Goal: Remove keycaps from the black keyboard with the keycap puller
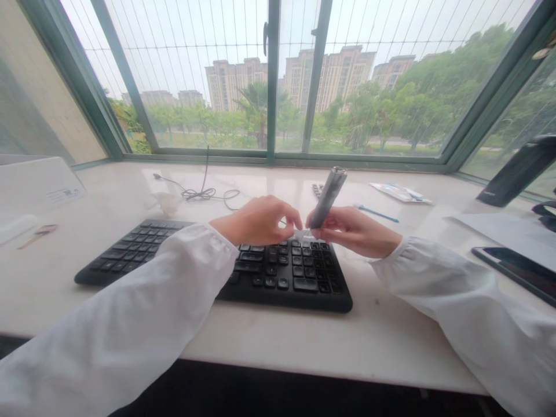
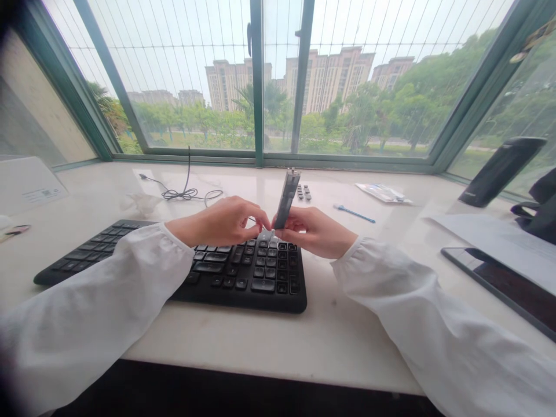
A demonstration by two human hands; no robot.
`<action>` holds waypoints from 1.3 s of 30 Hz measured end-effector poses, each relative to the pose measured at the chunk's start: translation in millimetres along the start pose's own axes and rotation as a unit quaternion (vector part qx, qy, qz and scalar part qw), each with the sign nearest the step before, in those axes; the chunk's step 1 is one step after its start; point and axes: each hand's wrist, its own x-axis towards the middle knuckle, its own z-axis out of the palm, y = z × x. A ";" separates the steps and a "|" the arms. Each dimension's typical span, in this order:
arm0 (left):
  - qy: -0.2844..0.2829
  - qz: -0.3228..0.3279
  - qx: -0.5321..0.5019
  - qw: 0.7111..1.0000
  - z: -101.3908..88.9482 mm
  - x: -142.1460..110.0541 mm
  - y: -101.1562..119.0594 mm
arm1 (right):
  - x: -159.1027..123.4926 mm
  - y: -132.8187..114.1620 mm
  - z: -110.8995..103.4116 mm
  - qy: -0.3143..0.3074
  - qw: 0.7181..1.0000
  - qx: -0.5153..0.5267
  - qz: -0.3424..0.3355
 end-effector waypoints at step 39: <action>-0.029 -0.015 -0.125 0.992 7.4 1.8 10.6 | 0.8 -9.9 13.7 0.059 0.989 -0.037 0.132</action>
